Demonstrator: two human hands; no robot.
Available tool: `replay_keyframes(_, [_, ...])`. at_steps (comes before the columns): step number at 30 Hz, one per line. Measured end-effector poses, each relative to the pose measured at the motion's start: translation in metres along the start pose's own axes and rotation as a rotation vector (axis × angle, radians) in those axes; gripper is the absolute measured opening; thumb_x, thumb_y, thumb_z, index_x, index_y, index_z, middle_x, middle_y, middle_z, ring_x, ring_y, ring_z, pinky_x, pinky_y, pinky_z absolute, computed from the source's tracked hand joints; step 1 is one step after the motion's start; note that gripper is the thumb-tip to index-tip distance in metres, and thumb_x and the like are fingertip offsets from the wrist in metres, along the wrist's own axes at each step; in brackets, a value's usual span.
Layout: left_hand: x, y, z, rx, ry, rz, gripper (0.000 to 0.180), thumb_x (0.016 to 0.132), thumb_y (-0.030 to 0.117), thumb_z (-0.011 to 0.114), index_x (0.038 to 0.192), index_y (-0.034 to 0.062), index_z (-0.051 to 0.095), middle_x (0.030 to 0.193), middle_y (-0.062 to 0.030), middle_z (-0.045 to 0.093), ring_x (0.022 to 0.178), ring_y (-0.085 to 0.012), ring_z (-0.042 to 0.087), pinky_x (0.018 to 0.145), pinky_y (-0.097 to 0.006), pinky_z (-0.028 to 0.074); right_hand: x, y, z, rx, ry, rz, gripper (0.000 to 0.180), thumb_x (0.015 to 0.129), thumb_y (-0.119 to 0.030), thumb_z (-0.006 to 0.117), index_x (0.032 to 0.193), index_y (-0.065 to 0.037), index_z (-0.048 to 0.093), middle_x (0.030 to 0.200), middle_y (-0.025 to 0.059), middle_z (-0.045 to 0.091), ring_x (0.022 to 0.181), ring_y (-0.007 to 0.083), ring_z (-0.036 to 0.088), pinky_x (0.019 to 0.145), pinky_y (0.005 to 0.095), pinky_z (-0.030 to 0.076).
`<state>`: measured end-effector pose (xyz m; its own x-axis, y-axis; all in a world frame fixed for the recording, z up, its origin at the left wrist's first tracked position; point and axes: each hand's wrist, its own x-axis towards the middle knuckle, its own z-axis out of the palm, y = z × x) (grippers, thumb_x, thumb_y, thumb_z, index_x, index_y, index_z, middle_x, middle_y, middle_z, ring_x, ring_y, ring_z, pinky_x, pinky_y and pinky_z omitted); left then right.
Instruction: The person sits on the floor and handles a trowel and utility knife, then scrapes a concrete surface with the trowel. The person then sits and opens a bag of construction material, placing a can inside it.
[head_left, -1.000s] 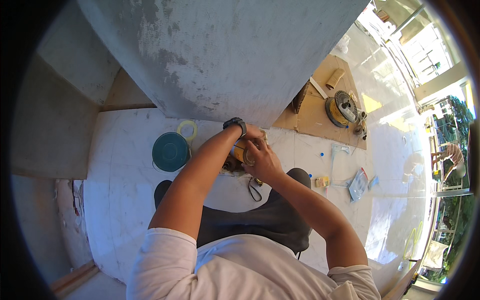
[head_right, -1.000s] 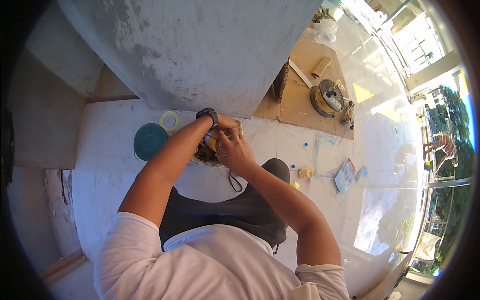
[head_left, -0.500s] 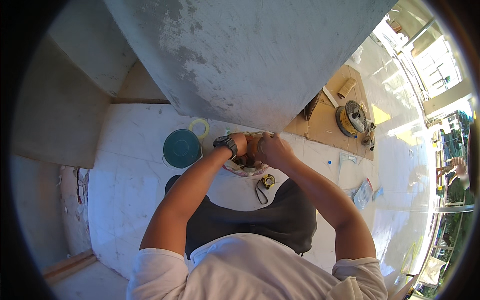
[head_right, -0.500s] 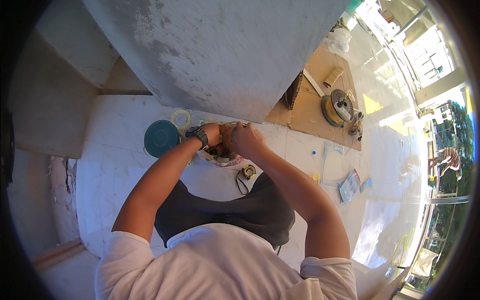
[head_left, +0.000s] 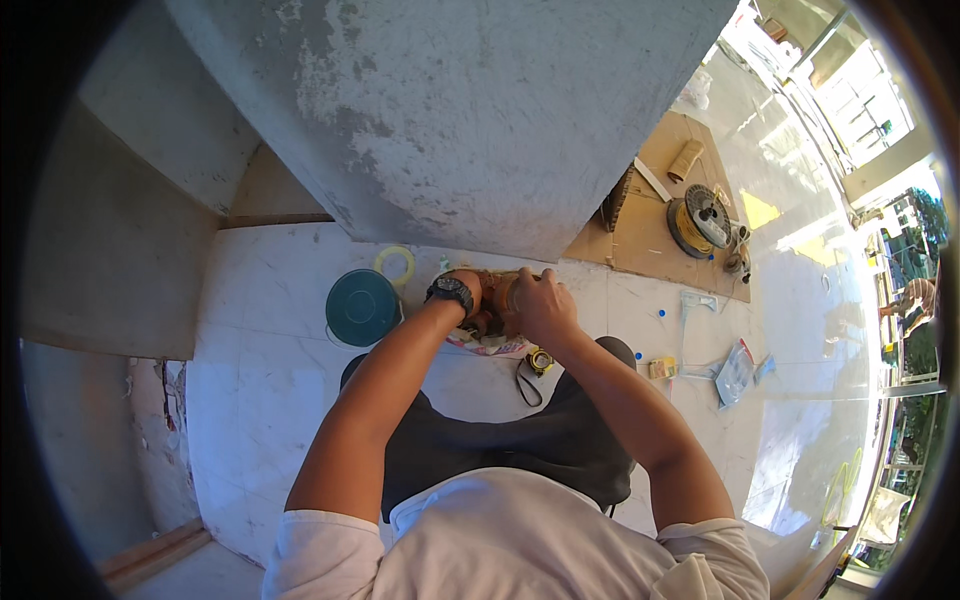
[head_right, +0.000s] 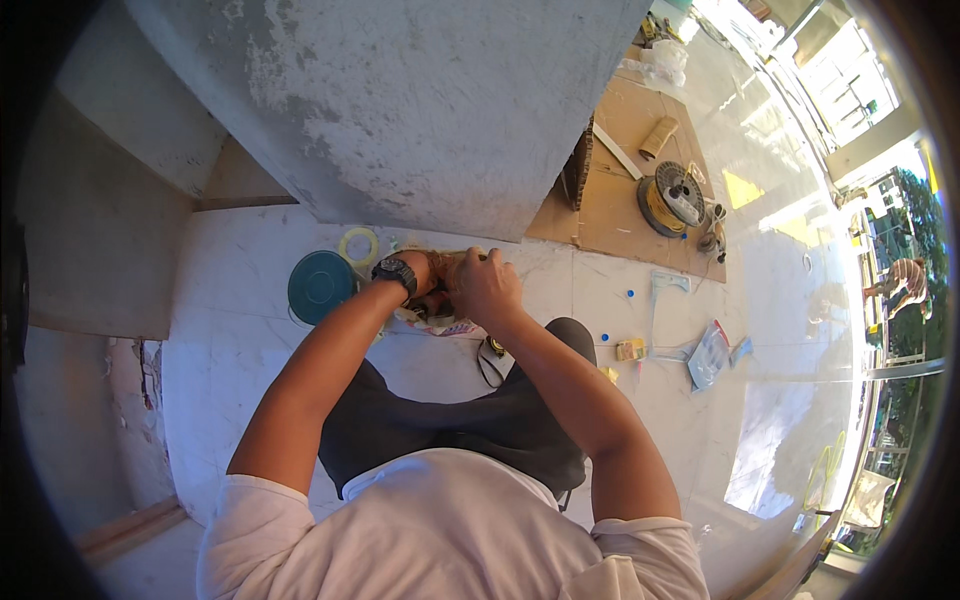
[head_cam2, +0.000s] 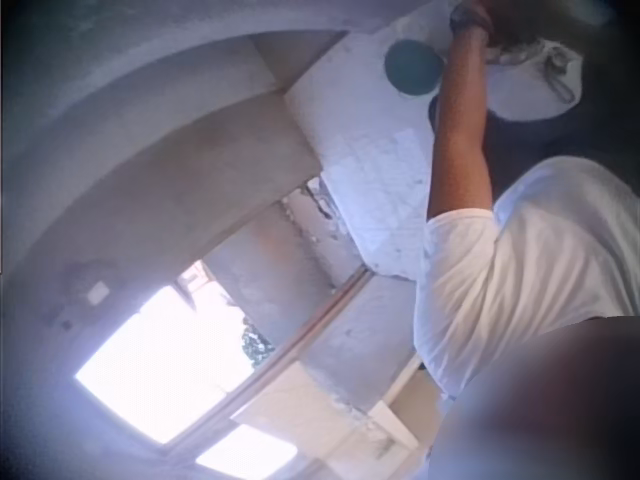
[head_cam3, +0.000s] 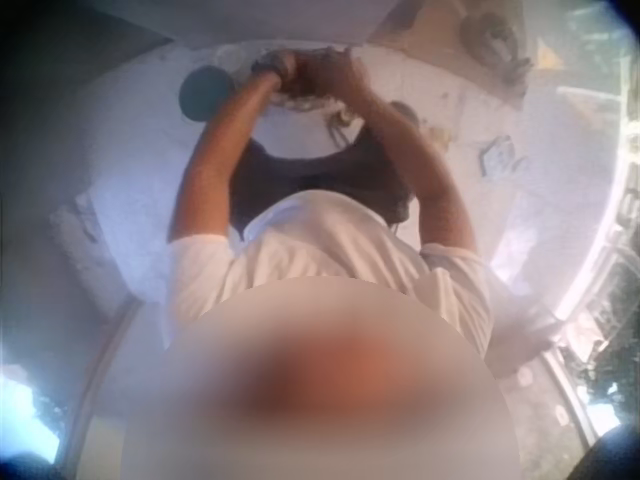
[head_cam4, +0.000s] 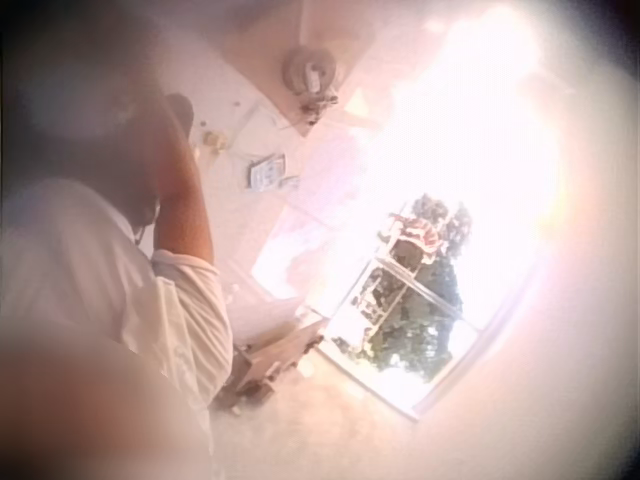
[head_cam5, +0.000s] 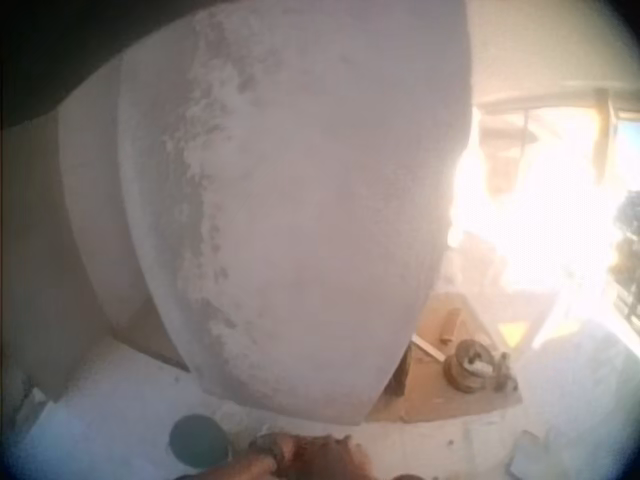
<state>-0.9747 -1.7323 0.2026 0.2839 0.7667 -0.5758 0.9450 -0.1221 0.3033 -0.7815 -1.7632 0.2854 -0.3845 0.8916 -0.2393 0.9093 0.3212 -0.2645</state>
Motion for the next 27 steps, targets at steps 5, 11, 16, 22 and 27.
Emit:
replay_keyframes(5, [-0.004,-0.004,0.001,-0.044,0.114,-0.015,0.042,0.085,0.025,0.068,0.125,0.0114,0.071,0.118,-0.0213,0.072,0.109,-0.0356,0.069,0.093,-0.045,0.054,0.025,-0.015,0.005,0.198,0.116,0.095,0.074,0.075,-0.044,0.086,0.122,0.002,0.054,0.116,0.0287,0.059,0.102,0.0455,0.067,0.082,0.0476,0.058])
replay_keyframes(11, [0.005,-0.018,0.01,-0.07,0.108,-0.047,0.054,0.08,0.019,0.075,0.133,0.012,0.065,0.128,-0.0195,0.068,0.118,-0.0349,0.065,0.099,-0.044,0.053,0.015,-0.026,0.015,0.191,0.049,0.027,0.075,0.076,-0.035,0.087,0.131,0.0,0.051,0.121,0.0304,0.057,0.11,0.0463,0.064,0.09,0.0502,0.056])
replay_keyframes(16, [0.002,-0.014,0.011,-0.26,0.305,-0.011,0.053,0.087,0.011,0.067,0.139,0.0145,0.06,0.13,-0.0194,0.066,0.12,-0.0365,0.063,0.101,-0.043,0.052,0.007,-0.016,0.025,-0.073,0.008,-0.285,0.086,0.067,-0.023,0.09,0.14,-0.006,0.049,0.137,0.0235,0.053,0.12,0.0432,0.059,0.096,0.0474,0.055])
replay_keyframes(22, [-0.002,0.006,-0.012,-0.44,0.772,0.179,0.058,0.093,0.006,0.056,0.15,0.0168,0.05,0.116,-0.0208,0.071,0.103,-0.0378,0.068,0.093,-0.045,0.054,0.034,0.011,0.021,-0.14,-0.051,-0.577,0.075,0.072,-0.018,0.084,0.14,-0.013,0.054,0.145,0.0206,0.05,0.126,0.0443,0.056,0.1,0.0465,0.055])
replay_keyframes(27, [-0.023,0.022,-0.046,-0.69,0.375,0.147,0.053,0.097,0.011,0.053,0.15,0.0165,0.05,0.122,-0.0222,0.068,0.111,-0.035,0.067,0.096,-0.042,0.052,0.03,0.01,0.035,-0.169,0.058,-0.693,0.066,0.073,-0.015,0.082,0.135,-0.01,0.06,0.143,0.0217,0.052,0.131,0.0439,0.053,0.105,0.0443,0.053])
